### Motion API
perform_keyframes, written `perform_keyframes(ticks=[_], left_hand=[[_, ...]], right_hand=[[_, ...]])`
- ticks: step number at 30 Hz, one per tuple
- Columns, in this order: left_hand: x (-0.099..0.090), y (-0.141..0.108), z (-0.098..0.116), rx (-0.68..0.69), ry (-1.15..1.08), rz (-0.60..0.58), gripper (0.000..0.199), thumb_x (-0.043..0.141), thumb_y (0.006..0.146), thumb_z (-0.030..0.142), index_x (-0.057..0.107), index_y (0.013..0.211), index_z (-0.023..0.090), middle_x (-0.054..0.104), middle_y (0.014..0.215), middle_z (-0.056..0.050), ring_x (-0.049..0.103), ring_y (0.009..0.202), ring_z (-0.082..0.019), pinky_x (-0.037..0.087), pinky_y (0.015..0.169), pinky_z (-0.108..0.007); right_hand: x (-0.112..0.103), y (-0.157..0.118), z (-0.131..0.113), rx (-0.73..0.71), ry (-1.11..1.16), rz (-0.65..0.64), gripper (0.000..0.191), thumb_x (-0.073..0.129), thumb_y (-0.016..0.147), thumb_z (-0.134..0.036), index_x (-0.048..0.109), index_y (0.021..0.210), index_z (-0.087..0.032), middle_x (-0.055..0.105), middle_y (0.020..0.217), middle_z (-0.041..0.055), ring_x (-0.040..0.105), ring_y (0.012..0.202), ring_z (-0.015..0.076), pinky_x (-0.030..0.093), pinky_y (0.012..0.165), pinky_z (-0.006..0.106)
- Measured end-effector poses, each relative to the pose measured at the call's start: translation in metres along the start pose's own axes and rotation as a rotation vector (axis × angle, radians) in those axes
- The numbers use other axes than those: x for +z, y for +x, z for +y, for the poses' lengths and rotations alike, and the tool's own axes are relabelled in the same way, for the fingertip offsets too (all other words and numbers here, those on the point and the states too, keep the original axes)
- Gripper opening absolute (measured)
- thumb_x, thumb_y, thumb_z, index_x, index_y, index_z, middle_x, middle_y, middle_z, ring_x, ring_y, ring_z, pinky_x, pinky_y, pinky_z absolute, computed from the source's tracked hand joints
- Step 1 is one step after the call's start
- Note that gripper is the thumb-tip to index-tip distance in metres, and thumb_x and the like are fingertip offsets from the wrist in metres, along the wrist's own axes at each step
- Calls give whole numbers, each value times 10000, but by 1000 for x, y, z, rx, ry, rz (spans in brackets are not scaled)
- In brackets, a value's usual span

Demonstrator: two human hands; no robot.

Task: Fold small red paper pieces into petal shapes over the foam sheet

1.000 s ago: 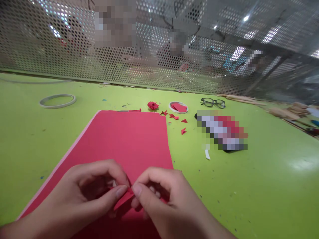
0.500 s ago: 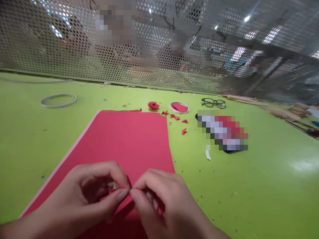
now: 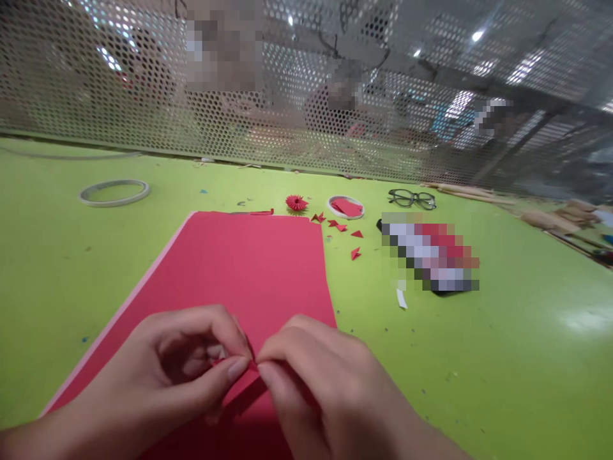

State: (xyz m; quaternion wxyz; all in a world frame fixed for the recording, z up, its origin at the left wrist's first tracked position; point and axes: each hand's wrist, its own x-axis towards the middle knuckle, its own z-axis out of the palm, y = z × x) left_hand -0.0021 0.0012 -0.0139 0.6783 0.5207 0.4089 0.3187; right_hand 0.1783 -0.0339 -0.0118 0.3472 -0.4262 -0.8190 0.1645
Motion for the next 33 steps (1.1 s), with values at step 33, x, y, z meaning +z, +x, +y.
perform_keyframes(ticks=[33], left_hand=[[-2, -4, 7, 81, 74, 39, 137, 601, 705, 77, 607, 638, 195, 624, 607, 37, 560, 580, -118, 450, 542, -196]], right_hand=[[3, 10, 3, 289, 292, -17, 178, 549, 829, -97, 619, 706, -205, 681, 686, 13, 638, 623, 143, 504, 562, 231]])
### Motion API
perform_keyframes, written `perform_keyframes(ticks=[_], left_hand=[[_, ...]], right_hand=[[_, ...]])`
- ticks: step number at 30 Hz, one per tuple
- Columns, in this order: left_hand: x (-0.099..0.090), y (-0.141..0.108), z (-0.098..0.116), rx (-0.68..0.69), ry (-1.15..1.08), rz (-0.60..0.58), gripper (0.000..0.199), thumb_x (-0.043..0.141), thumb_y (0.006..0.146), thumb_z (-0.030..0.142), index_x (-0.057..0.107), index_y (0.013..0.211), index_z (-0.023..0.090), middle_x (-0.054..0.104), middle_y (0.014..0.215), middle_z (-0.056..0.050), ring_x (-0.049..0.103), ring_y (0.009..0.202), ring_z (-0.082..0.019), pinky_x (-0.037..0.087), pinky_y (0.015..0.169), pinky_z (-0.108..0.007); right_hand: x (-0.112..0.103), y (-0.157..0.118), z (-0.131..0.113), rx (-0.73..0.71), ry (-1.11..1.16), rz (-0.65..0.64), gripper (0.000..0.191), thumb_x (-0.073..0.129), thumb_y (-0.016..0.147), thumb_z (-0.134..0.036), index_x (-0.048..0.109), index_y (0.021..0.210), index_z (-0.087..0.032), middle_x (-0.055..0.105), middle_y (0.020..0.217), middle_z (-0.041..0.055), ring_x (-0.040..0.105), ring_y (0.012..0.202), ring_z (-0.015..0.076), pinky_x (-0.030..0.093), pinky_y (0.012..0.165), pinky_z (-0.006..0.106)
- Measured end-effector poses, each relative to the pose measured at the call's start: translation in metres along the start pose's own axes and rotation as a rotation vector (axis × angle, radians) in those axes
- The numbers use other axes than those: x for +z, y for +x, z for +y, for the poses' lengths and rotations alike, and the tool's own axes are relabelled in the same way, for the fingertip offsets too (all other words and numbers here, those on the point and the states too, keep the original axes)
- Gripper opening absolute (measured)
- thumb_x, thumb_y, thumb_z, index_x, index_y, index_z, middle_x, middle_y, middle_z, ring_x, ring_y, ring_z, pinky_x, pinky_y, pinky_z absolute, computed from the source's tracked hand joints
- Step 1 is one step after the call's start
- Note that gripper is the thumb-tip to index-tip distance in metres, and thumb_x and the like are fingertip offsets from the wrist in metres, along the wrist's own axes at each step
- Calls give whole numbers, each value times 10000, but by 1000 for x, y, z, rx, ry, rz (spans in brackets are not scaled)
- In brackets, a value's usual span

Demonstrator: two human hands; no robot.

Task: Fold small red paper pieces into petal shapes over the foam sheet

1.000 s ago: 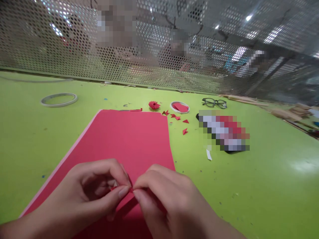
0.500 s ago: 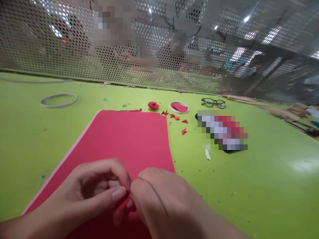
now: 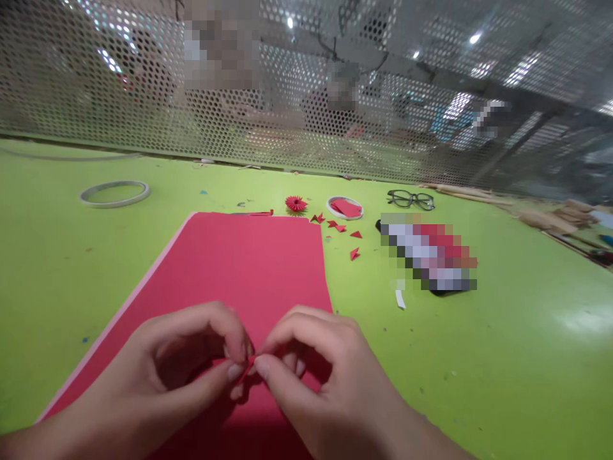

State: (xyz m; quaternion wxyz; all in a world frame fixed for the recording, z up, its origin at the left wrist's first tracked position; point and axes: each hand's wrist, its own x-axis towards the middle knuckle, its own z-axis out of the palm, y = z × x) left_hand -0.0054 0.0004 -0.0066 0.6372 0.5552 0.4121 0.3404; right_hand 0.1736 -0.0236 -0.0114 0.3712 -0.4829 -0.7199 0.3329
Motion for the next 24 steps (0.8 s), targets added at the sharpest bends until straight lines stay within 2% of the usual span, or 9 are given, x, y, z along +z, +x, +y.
perform_keyframes(ticks=[3, 8, 16, 24], left_hand=[[1, -1, -4, -4, 42, -4, 118, 587, 722, 105, 612, 652, 197, 618, 614, 32, 553, 588, -127, 455, 555, -203], [4, -2, -9, 27, 95, -8, 102, 592, 743, 124, 621, 680, 198, 620, 628, 25, 556, 595, -132, 456, 556, -211], [2, 4, -3, 75, 40, 107, 132, 689, 727, 83, 635, 726, 204, 642, 690, 39, 599, 656, -118, 485, 585, -178], [-1, 2, -9, 46, -49, 93, 185, 696, 725, 46, 620, 782, 204, 653, 724, 42, 622, 703, -113, 521, 645, -173]], right_hand=[[8, -3, 2, 188, 199, -3, 132, 555, 796, -169, 611, 686, -215, 637, 663, -5, 592, 593, 134, 481, 532, 229], [13, -5, 4, 343, 389, 12, 50, 603, 731, -190, 599, 689, -216, 581, 624, -25, 542, 547, 114, 455, 488, 202], [14, -2, -9, 362, 338, 92, 76, 605, 727, -176, 576, 674, -223, 573, 639, -21, 546, 594, 128, 479, 547, 233], [14, -3, -6, 361, 289, 52, 84, 610, 720, -185, 576, 652, -222, 577, 595, -33, 554, 552, 123, 477, 516, 219]])
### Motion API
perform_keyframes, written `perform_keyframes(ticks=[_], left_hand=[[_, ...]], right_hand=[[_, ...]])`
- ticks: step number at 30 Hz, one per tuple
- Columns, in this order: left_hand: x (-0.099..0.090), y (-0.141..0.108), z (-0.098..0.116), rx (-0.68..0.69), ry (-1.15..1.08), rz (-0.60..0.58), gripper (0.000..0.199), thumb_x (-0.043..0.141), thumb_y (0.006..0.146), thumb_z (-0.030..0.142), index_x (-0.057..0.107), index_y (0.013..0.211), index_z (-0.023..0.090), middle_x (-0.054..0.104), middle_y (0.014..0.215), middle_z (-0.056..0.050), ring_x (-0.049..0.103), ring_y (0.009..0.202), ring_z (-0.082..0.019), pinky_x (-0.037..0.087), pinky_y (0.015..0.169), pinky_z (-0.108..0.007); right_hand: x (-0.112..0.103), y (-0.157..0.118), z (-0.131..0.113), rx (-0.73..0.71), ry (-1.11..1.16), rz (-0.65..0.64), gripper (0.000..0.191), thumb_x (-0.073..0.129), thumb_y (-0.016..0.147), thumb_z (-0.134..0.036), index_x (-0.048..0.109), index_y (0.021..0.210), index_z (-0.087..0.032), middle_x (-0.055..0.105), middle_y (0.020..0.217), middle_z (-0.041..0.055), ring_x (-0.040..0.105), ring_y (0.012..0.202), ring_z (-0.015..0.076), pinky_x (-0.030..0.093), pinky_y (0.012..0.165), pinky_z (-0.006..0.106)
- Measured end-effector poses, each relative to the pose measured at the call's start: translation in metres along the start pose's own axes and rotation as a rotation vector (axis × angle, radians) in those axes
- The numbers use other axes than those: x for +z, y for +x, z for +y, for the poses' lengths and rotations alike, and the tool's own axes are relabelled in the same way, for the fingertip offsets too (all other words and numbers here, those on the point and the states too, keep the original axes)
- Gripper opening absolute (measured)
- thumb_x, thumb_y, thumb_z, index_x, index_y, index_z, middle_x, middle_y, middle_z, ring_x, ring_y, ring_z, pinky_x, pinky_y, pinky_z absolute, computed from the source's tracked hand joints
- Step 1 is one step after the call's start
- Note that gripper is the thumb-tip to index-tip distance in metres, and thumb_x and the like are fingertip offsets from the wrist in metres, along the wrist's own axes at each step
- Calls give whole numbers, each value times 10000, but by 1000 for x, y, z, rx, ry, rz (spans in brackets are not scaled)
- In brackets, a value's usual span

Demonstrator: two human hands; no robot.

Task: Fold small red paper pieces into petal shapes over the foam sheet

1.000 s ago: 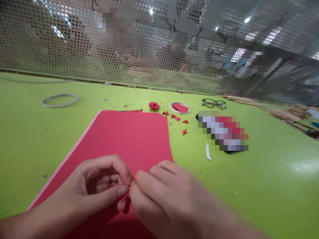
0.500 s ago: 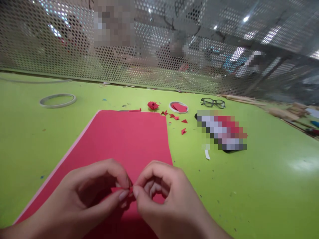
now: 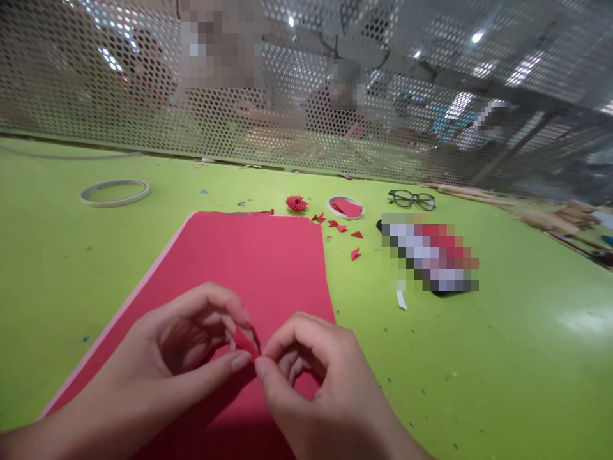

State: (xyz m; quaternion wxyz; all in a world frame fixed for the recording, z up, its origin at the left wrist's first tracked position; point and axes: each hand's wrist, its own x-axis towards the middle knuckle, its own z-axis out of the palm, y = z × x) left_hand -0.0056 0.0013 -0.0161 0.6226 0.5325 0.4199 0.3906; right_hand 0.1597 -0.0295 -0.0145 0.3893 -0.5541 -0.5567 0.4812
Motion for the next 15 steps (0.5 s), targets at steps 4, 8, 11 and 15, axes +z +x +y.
perform_keyframes(ticks=[4, 8, 11, 15], left_hand=[[1, 2, 2, -58, -64, -3, 222, 718, 696, 29, 605, 790, 196, 643, 707, 51, 613, 688, -108, 521, 649, -184], [1, 6, 6, -113, -140, -36, 242, 764, 655, 20, 621, 764, 182, 655, 689, 53, 618, 689, -106, 524, 661, -192], [0, 7, 5, -136, -146, -39, 233, 767, 659, 14, 610, 715, 176, 654, 667, 56, 617, 669, -99, 514, 642, -187], [2, 2, 0, -128, -174, -33, 293, 748, 657, -17, 565, 748, 194, 627, 678, 75, 604, 665, -92, 508, 636, -186]], right_hand=[[4, -2, -1, 18, 41, 56, 112, 630, 720, -172, 557, 650, -220, 552, 606, -41, 530, 563, 119, 458, 529, 222], [11, -4, -1, -22, 44, 108, 112, 601, 739, -191, 541, 653, -227, 546, 625, -38, 539, 573, 125, 465, 539, 237], [10, -3, 0, -67, -44, 76, 143, 577, 759, -188, 518, 634, -226, 540, 615, -34, 547, 570, 130, 468, 539, 248], [1, 0, -1, -132, -148, 27, 133, 555, 756, -156, 538, 643, -223, 558, 617, -31, 563, 573, 131, 472, 543, 244]])
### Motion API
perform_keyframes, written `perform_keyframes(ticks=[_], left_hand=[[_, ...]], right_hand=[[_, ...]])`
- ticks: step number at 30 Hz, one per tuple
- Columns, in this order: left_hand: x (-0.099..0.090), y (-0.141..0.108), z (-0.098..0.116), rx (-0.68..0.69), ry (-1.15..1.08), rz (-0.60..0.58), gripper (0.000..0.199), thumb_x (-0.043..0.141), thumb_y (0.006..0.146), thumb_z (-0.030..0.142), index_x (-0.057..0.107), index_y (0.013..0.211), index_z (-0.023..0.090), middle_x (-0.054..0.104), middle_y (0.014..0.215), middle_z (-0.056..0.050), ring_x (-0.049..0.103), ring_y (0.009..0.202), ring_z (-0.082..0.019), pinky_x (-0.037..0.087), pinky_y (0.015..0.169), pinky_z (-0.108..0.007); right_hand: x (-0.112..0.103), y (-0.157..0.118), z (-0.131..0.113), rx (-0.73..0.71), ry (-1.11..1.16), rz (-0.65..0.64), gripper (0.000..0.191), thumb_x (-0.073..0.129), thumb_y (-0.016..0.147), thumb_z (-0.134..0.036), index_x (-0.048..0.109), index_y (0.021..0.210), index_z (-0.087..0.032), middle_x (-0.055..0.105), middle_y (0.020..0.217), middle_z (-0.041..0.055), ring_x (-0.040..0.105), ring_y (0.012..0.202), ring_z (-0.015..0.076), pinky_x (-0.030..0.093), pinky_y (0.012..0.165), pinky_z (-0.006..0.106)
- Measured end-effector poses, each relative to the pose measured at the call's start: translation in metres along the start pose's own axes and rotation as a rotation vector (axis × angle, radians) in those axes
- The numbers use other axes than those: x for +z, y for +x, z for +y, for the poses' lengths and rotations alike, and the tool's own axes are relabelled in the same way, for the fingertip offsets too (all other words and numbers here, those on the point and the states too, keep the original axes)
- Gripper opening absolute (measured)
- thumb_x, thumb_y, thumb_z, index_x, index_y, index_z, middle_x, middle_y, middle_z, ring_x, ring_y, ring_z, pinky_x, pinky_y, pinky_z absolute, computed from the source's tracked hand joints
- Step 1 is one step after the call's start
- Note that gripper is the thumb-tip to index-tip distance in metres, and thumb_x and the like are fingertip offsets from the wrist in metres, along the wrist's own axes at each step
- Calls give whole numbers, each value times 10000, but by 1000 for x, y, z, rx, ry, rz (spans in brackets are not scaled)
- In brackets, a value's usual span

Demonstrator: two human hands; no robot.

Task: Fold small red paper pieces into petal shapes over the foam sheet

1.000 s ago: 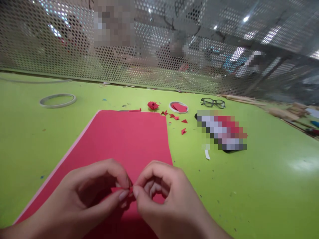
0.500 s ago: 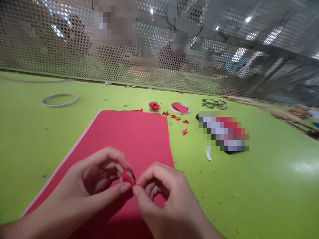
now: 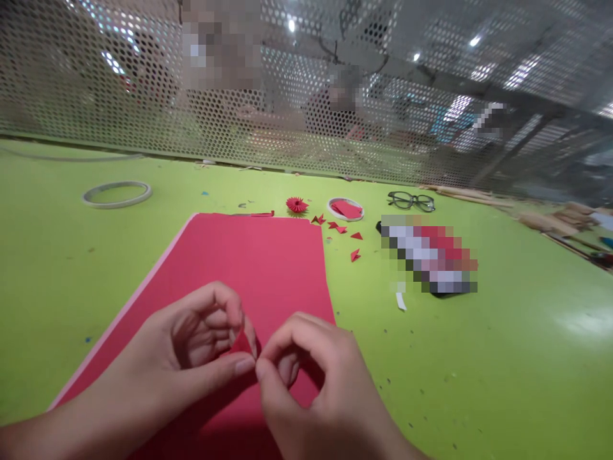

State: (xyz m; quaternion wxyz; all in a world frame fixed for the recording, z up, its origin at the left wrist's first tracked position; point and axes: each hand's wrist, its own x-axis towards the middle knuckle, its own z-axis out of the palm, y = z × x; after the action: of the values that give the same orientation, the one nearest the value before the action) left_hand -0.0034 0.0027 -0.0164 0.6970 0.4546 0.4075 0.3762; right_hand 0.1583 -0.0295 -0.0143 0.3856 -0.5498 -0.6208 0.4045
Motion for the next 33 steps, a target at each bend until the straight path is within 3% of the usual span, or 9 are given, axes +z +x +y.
perform_keyframes(ticks=[5, 8, 15, 19, 24, 26, 29, 33], left_hand=[[4, -5, -3, 17, 24, -19, 353, 714, 652, -44, 494, 744, 216, 593, 674, 93, 576, 635, -74, 494, 613, -162], [6, -3, -2, 36, 70, -6, 344, 690, 635, -31, 489, 745, 225, 595, 672, 82, 576, 634, -94, 495, 603, -186], [4, -4, 8, 20, 339, -56, 74, 627, 709, 145, 615, 656, 195, 564, 605, 35, 542, 616, -143, 440, 582, -238], [5, -4, 9, 32, 345, -63, 80, 611, 733, 190, 629, 655, 187, 569, 613, 32, 497, 587, -129, 408, 552, -224], [6, -3, 8, 101, 444, -58, 137, 567, 707, 196, 606, 577, 179, 481, 552, 52, 421, 512, -106, 372, 492, -211], [6, -3, 9, 150, 478, -45, 155, 550, 722, 200, 601, 576, 179, 491, 563, 42, 451, 519, -112, 394, 494, -212], [3, -3, 7, 242, 526, -10, 164, 532, 745, 179, 609, 600, 179, 537, 587, 27, 503, 534, -119, 424, 496, -203], [-2, -3, -5, 443, 545, 23, 178, 559, 758, 109, 632, 619, 193, 544, 562, 59, 484, 491, -81, 393, 466, -145]], right_hand=[[-4, 2, 1, -130, 51, 21, 136, 578, 784, -122, 672, 759, -217, 663, 722, 9, 640, 642, 150, 518, 539, 229], [-2, 2, 3, -152, -15, 20, 138, 566, 778, -119, 635, 700, -209, 657, 675, 16, 646, 625, 160, 515, 525, 242], [0, 1, 2, -174, 51, 88, 150, 532, 747, -101, 540, 693, -241, 573, 638, -22, 617, 624, 147, 496, 502, 226], [-3, -1, 1, -121, 69, 108, 137, 571, 762, -119, 605, 757, -251, 603, 614, -48, 609, 569, 123, 507, 523, 209], [-7, 1, 4, -190, 24, 102, 140, 625, 782, -126, 676, 729, -245, 680, 630, -38, 621, 568, 109, 496, 541, 180], [-8, 1, 4, -131, 39, 73, 131, 617, 778, -149, 670, 709, -247, 656, 609, -37, 596, 550, 112, 471, 508, 186], [-7, -1, 0, 68, 100, 58, 83, 613, 726, -192, 634, 665, -245, 590, 577, -46, 534, 525, 114, 434, 488, 207], [-4, -2, -6, 240, 224, 30, 64, 615, 651, -180, 599, 622, -235, 536, 551, -62, 493, 527, 109, 405, 506, 214]])
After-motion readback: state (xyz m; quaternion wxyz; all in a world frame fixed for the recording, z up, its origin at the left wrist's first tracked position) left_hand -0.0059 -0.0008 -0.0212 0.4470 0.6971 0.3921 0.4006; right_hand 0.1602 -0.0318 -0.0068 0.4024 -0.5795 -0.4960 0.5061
